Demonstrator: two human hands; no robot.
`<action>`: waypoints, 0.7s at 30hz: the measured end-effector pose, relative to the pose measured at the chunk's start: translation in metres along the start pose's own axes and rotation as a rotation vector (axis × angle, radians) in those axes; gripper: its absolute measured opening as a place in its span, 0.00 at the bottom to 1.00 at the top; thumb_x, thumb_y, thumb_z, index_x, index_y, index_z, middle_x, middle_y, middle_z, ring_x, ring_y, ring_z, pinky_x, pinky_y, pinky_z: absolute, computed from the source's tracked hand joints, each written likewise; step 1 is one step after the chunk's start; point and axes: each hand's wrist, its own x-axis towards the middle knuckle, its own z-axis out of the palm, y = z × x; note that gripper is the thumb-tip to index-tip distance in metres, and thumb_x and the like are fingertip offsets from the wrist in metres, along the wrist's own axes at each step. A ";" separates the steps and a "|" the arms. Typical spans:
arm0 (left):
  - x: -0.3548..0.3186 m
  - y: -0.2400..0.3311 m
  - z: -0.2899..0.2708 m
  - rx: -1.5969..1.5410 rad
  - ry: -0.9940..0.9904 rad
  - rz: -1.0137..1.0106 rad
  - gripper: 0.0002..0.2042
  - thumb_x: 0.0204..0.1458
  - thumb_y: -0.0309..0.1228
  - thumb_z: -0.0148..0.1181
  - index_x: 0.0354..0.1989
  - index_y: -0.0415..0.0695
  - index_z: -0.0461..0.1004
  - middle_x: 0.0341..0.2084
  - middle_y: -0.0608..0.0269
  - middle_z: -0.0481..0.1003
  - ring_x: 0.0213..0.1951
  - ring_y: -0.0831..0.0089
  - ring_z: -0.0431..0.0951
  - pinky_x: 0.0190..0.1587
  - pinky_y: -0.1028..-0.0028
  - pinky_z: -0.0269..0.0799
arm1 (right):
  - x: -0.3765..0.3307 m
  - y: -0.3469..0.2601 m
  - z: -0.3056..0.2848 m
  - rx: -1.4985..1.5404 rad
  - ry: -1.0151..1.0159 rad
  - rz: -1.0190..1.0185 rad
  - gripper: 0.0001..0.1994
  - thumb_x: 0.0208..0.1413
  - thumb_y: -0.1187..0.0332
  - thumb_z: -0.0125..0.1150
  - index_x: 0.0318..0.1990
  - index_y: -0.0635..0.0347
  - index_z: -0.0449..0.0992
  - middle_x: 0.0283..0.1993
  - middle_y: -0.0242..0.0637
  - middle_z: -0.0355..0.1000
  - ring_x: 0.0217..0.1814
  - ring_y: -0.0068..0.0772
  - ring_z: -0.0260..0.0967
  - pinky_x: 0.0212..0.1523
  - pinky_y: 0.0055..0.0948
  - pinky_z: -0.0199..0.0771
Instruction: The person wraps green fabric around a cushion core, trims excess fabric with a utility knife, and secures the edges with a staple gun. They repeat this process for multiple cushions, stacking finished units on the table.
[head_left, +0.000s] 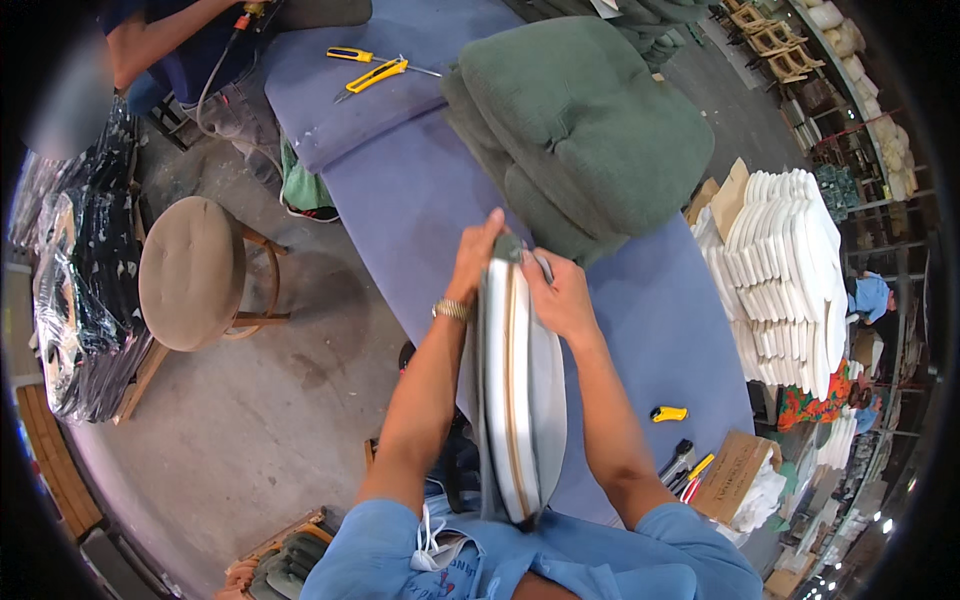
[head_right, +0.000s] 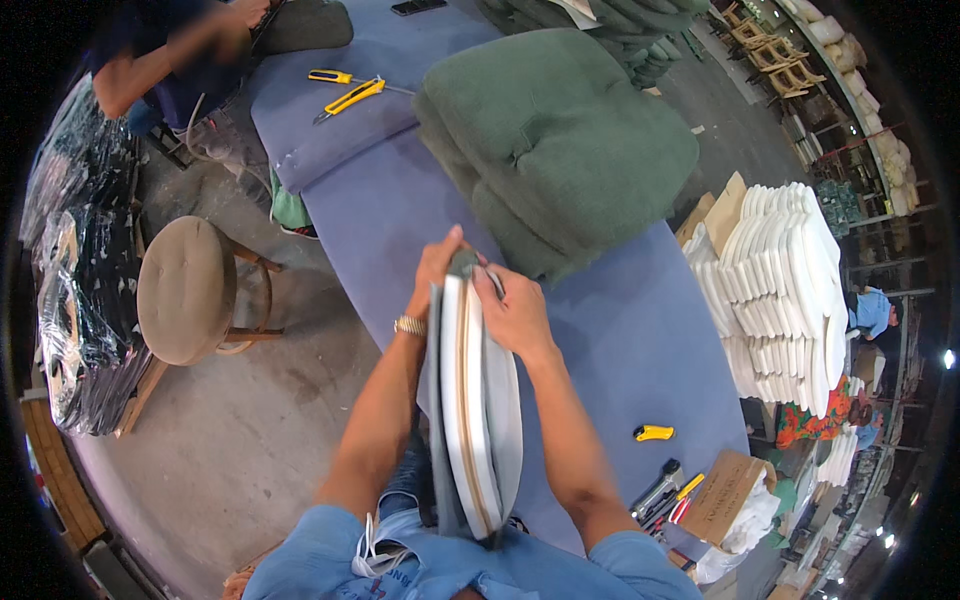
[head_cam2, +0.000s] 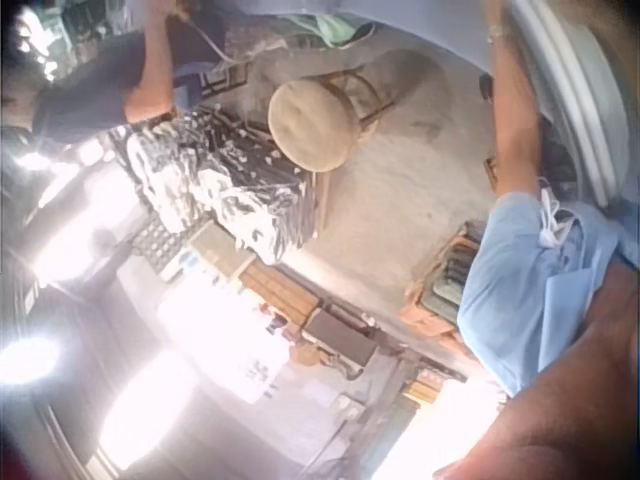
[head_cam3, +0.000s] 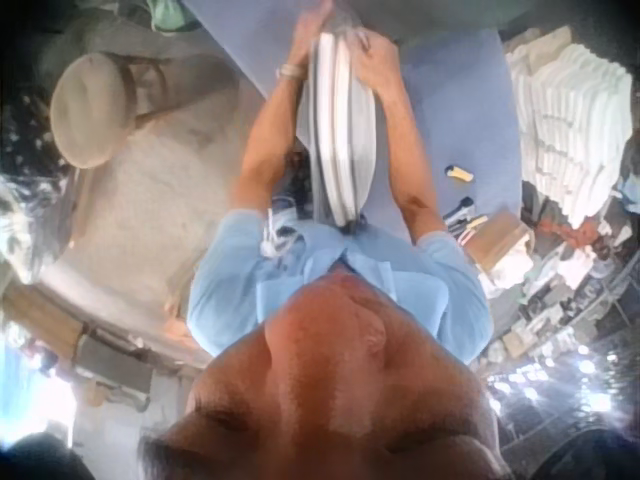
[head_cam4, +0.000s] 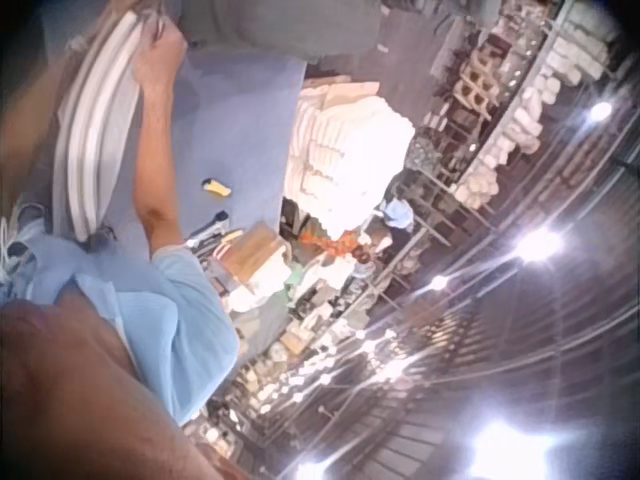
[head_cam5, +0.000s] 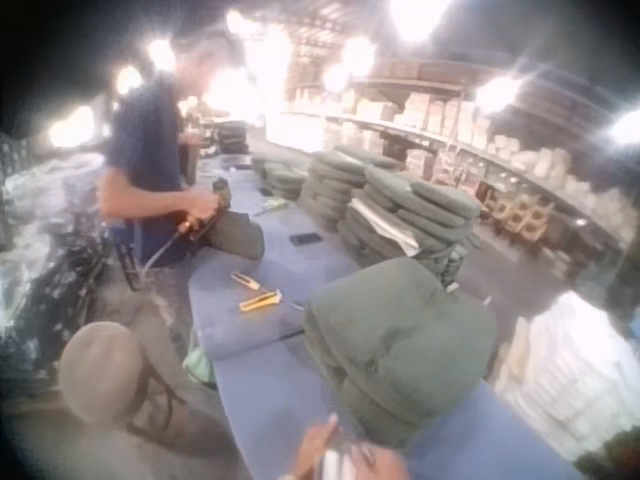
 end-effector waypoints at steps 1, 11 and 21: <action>-0.005 -0.003 0.001 0.072 -0.032 0.031 0.32 0.69 0.54 0.48 0.29 0.35 0.83 0.24 0.56 0.81 0.28 0.71 0.79 0.37 0.72 0.75 | 0.009 0.001 -0.007 -0.012 -0.043 0.028 0.16 0.67 0.61 0.58 0.32 0.65 0.70 0.26 0.55 0.71 0.31 0.65 0.71 0.30 0.47 0.67; -0.019 0.073 0.007 0.348 -0.183 -0.086 0.29 0.74 0.48 0.41 0.42 0.35 0.83 0.38 0.57 0.82 0.44 0.73 0.77 0.53 0.71 0.72 | 0.005 0.016 0.023 0.123 0.090 -0.050 0.18 0.71 0.63 0.54 0.28 0.64 0.69 0.23 0.50 0.69 0.24 0.56 0.68 0.27 0.44 0.64; -0.036 0.025 0.021 0.147 -0.028 0.180 0.23 0.75 0.39 0.40 0.44 0.35 0.82 0.42 0.56 0.82 0.48 0.69 0.79 0.74 0.62 0.54 | 0.012 0.016 0.004 0.163 0.104 -0.247 0.15 0.66 0.64 0.62 0.28 0.62 0.70 0.24 0.44 0.69 0.24 0.52 0.68 0.25 0.43 0.67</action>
